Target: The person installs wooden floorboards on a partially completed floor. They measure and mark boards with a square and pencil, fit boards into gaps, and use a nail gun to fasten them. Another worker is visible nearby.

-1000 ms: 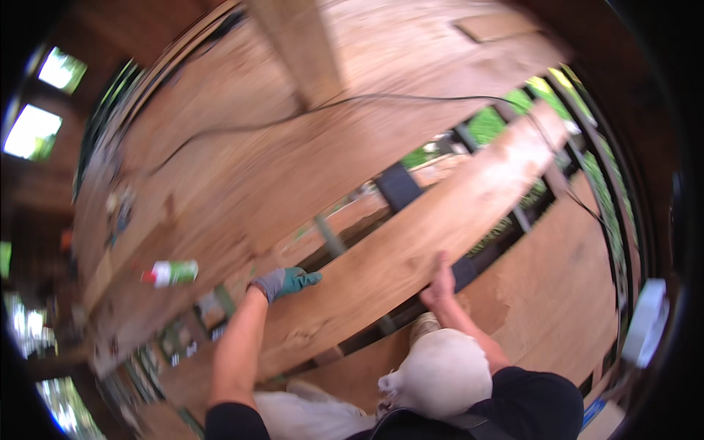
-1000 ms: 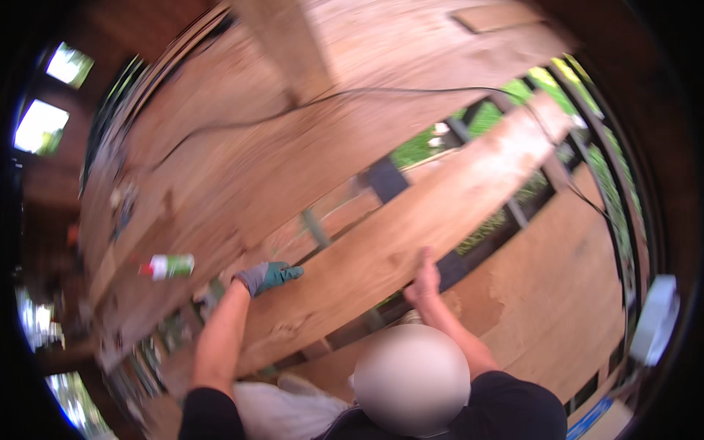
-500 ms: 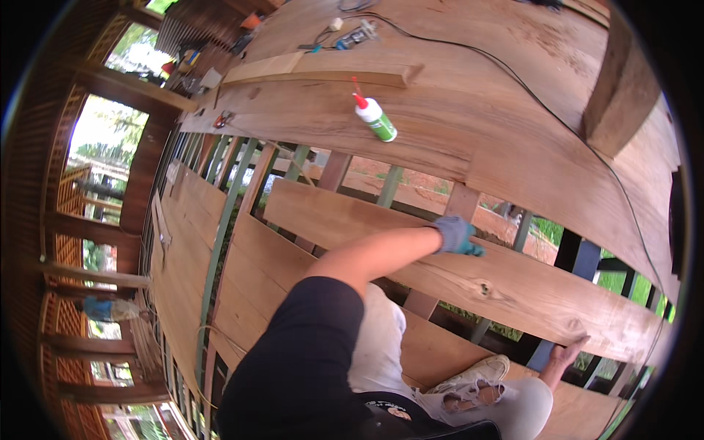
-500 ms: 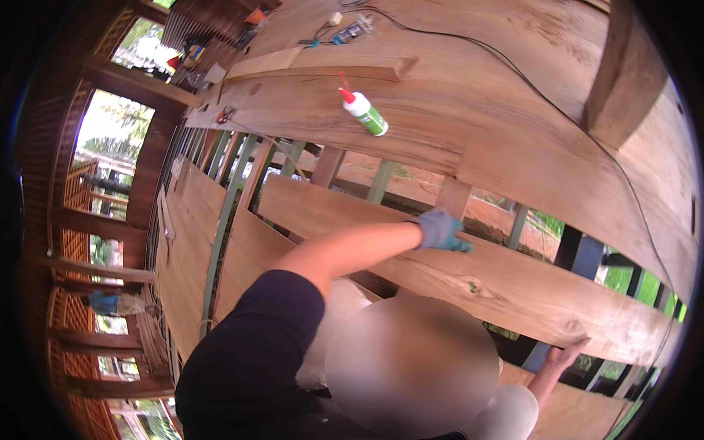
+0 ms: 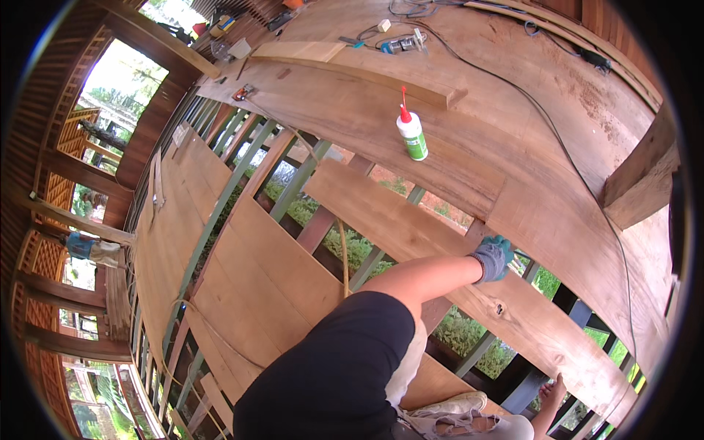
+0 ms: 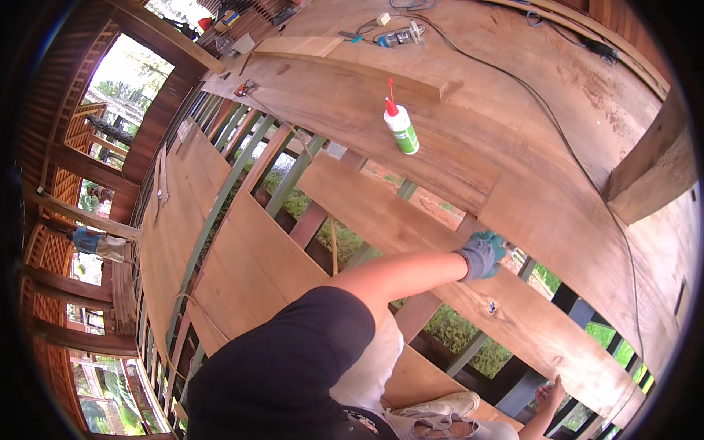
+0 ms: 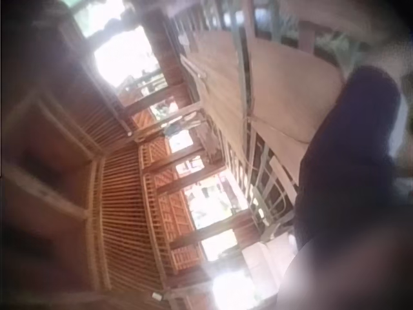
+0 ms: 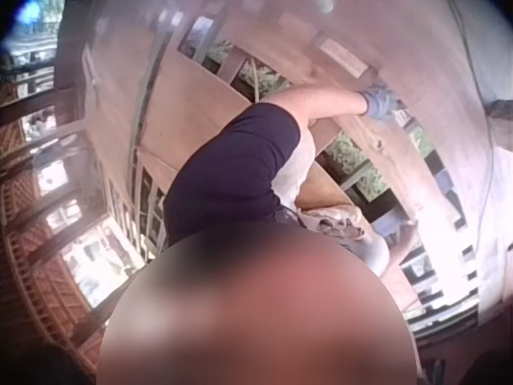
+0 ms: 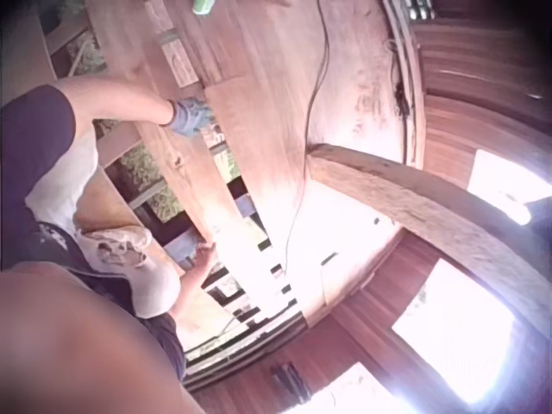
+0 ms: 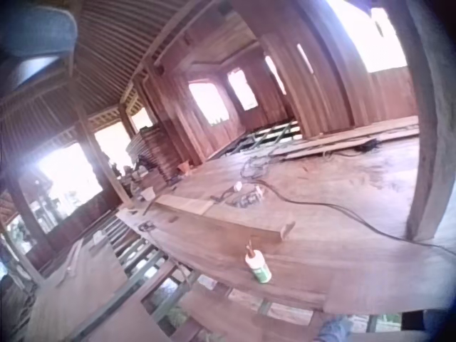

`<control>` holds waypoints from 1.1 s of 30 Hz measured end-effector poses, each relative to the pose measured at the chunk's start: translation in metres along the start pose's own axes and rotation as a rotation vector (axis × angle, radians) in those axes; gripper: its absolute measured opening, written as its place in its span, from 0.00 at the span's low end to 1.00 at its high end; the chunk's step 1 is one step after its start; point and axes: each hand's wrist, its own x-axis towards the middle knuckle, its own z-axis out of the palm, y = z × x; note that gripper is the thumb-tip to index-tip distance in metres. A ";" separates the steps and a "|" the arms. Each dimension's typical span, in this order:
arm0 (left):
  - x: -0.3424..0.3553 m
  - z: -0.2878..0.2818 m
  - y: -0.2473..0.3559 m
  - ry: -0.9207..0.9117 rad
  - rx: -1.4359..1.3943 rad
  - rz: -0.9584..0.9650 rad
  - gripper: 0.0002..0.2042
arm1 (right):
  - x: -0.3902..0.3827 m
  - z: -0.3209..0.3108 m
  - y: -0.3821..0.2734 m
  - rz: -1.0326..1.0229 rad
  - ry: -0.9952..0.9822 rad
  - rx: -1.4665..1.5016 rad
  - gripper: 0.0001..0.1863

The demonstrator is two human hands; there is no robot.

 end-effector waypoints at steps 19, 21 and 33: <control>-0.201 -0.019 -0.321 0.380 0.091 -0.969 0.42 | -0.183 0.185 -0.263 -0.955 -0.323 -0.360 0.12; -0.224 -0.003 -0.324 0.273 0.022 -0.928 0.43 | -0.222 0.180 -0.294 -0.989 -0.302 -0.386 0.12; -0.240 0.011 -0.339 0.522 -0.045 -0.839 0.43 | -0.314 0.173 -0.316 -1.411 -0.274 -1.121 0.10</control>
